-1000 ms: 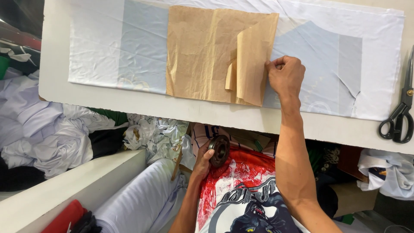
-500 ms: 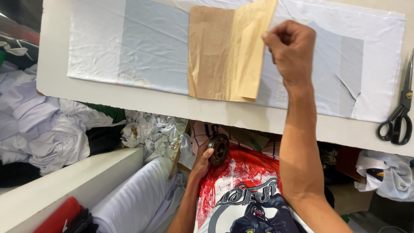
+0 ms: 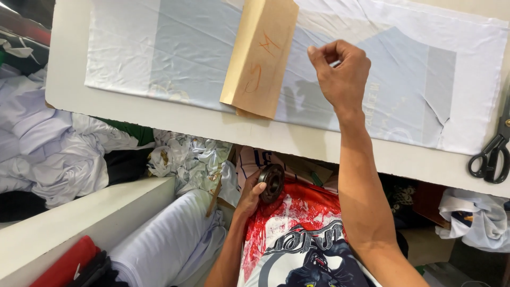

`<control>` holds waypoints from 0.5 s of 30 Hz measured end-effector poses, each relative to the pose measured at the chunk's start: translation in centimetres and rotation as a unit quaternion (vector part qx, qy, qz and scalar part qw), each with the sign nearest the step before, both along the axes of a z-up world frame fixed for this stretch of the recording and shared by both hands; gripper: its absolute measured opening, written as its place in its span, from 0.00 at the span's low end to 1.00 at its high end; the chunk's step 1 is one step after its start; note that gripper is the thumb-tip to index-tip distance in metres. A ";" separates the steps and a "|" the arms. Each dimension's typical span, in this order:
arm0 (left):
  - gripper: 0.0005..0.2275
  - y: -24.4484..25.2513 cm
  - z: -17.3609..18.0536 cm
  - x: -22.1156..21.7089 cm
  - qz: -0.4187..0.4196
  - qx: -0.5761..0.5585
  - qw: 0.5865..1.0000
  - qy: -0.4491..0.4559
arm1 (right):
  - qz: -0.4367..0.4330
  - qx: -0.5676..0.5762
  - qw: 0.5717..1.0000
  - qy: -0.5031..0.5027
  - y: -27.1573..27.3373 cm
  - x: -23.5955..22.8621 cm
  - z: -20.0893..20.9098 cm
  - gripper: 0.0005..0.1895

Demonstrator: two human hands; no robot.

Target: The person uses scissors to cut a piece of brown paper and then cuts a white fabric sheet. They place the cut paper on the fabric as a template and cut the fabric around it.

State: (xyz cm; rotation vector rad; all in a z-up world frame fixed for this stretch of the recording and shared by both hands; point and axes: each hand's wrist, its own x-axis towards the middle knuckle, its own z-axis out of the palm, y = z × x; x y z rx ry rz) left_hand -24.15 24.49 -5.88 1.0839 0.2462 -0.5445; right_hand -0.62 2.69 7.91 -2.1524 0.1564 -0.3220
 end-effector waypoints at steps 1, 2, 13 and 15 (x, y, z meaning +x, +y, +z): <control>0.32 -0.1 -0.2 0.0 0.001 -0.001 1.000 0.000 | 0.001 -0.001 1.000 0.000 0.3 0.1 0.2 0.11; 0.32 -0.1 -0.5 -0.1 0.001 -0.003 1.000 -0.005 | 0.000 -0.006 0.998 0.055 0.6 0.1 0.4 0.13; 0.31 0.1 -1.0 -0.3 0.019 -0.010 1.000 0.015 | -0.056 -0.107 0.957 0.264 4.4 3.5 0.3 0.40; 0.35 0.1 -1.6 -0.6 0.013 -0.013 0.999 0.033 | -0.053 -0.010 0.949 0.310 4.2 2.6 1.5 0.28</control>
